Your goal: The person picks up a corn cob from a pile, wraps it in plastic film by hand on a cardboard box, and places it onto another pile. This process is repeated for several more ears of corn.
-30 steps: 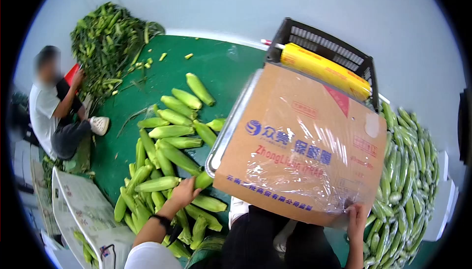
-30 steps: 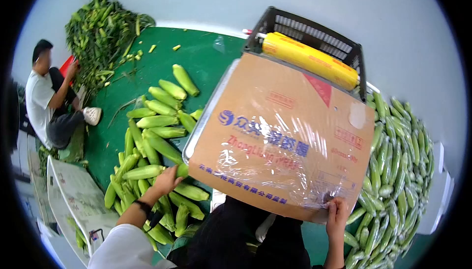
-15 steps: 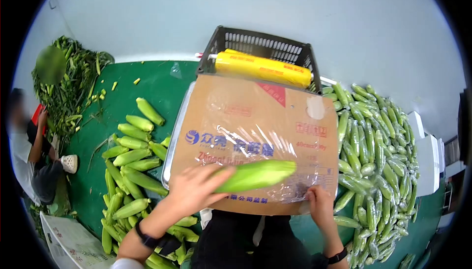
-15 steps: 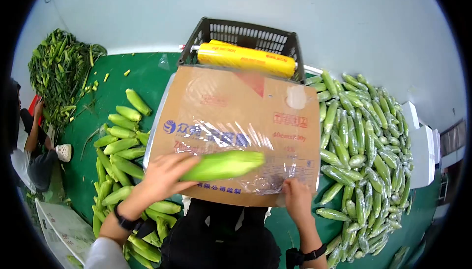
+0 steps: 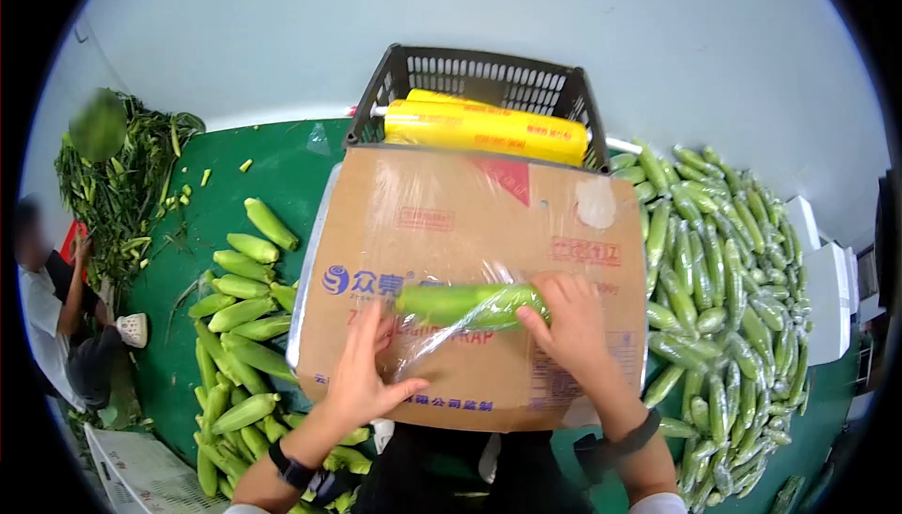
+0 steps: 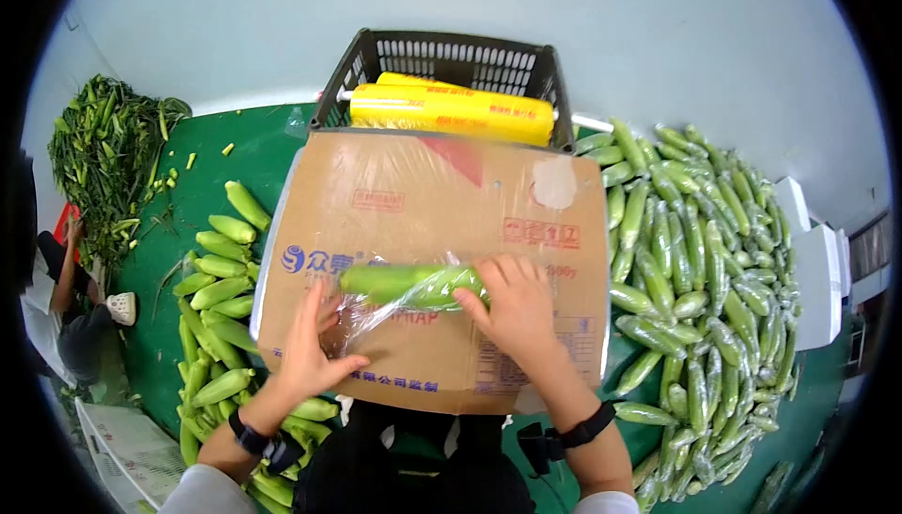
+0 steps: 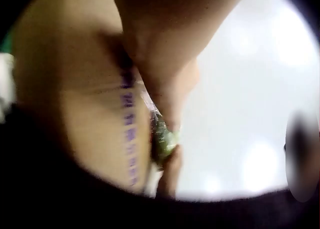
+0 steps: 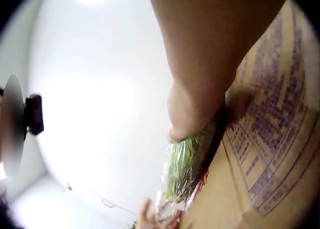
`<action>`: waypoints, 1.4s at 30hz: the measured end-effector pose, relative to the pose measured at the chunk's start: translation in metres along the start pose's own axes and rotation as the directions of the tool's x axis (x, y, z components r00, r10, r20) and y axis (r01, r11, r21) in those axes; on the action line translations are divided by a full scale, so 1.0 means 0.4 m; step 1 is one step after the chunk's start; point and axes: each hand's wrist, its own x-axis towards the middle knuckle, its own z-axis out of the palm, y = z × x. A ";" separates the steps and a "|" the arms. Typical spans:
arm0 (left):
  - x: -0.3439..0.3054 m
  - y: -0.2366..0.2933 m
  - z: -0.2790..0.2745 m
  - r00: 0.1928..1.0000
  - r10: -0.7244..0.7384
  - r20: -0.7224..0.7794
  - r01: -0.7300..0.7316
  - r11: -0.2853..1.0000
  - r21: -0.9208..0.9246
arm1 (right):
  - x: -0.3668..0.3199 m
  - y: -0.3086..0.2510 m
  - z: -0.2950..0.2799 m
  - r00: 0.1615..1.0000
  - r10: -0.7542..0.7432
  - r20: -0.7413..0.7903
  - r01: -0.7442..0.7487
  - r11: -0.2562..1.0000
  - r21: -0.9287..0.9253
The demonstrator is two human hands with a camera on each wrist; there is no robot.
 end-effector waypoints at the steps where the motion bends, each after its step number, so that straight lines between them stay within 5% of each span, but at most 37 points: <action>1: -0.060 -0.049 -0.034 0.986 0.141 0.084 -0.156 0.962 0.224 | -0.006 0.004 0.009 1.000 0.022 -0.002 -0.022 1.000 0.005; 2: -0.102 -0.095 -0.072 0.947 0.256 0.195 -0.316 0.852 0.416 | -0.010 0.005 0.016 0.999 0.037 -0.003 -0.037 0.999 0.007; 5: -0.030 -0.075 -0.148 0.994 0.092 0.063 -0.109 0.925 0.364 | 0.000 0.005 0.025 0.999 -0.006 -0.041 0.007 0.999 0.035; 7: 0.153 0.008 -0.138 0.880 0.460 -0.115 -0.369 0.816 0.444 | 0.006 0.014 0.030 0.996 -0.032 -0.081 0.037 0.998 0.058; 9: 0.304 0.058 -0.081 0.859 0.509 -0.060 -0.438 0.790 0.429 | 0.018 0.020 0.035 0.989 -0.065 -0.135 0.077 0.994 0.082; 11: 0.409 -0.020 0.046 0.903 0.309 0.298 -0.398 0.864 0.309 | 0.026 0.025 0.035 0.995 -0.051 -0.086 0.060 0.993 0.100; 13: 0.412 -0.043 0.154 0.806 0.140 0.575 -0.405 0.839 0.363 | 0.033 0.032 0.026 0.995 -0.065 -0.078 0.073 0.992 0.105; 14: 0.383 -0.007 0.164 0.755 0.144 0.640 -0.445 0.829 0.338 | 0.037 0.031 0.026 0.992 -0.083 -0.092 0.092 0.990 0.106; 16: 0.331 0.037 0.152 0.799 0.032 0.601 -0.383 0.798 0.466 | 0.029 0.028 0.033 0.992 -0.061 -0.107 0.072 0.992 0.105; 18: 0.280 0.130 0.069 0.750 -0.113 0.652 -0.200 0.900 0.386 | 0.018 0.012 0.036 0.995 -0.009 -0.095 0.019 0.995 0.101; 22: 0.052 0.106 0.027 0.775 0.152 0.614 -0.487 0.763 0.425 | -0.027 -0.092 -0.015 0.954 0.111 0.279 -0.131 0.990 0.053; 24: 0.037 0.093 0.033 0.776 0.042 0.630 -0.420 0.779 0.466 | -0.065 -0.108 -0.011 0.936 0.094 0.338 -0.151 0.977 0.148; 25: 0.061 0.080 0.047 0.787 0.040 0.615 -0.435 0.744 0.507 | -0.047 -0.131 -0.040 0.822 0.288 0.490 -0.355 0.934 0.047; 27: 0.127 0.051 0.086 0.865 0.105 0.491 -0.414 0.701 0.580 | -0.011 -0.114 -0.039 0.991 0.024 0.132 -0.026 1.000 0.013; 28: 0.181 0.034 0.102 0.900 0.144 0.412 -0.386 0.703 0.598 | 0.002 -0.109 -0.037 0.989 -0.139 -0.057 0.136 0.989 -0.053; 30: 0.269 0.018 0.114 0.945 0.218 0.244 -0.326 0.706 0.629 | 0.016 -0.104 -0.018 0.976 -0.204 0.081 0.211 0.974 -0.083; 33: 0.229 0.041 0.120 0.883 0.151 0.444 -0.394 0.753 0.527 | 0.033 -0.092 -0.017 0.968 -0.116 0.223 0.142 0.984 -0.104; 34: 0.173 0.039 0.117 0.827 0.414 0.380 -0.562 0.629 0.537 | 0.014 -0.093 -0.022 0.955 -0.151 0.257 0.176 0.982 -0.075; 36: 0.068 0.084 0.060 0.854 0.224 0.470 -0.445 0.783 0.435 | -0.035 -0.101 -0.039 0.918 -0.228 0.324 0.242 0.970 -0.005; 37: 0.041 0.098 0.047 0.839 0.303 0.453 -0.507 0.738 0.445 | -0.048 -0.122 -0.059 0.900 -0.183 0.394 0.187 0.982 0.030; 42: 0.197 0.011 0.089 0.833 0.305 0.462 -0.545 0.596 0.590 | 0.008 -0.089 -0.008 0.954 -0.279 0.110 0.289 0.954 -0.082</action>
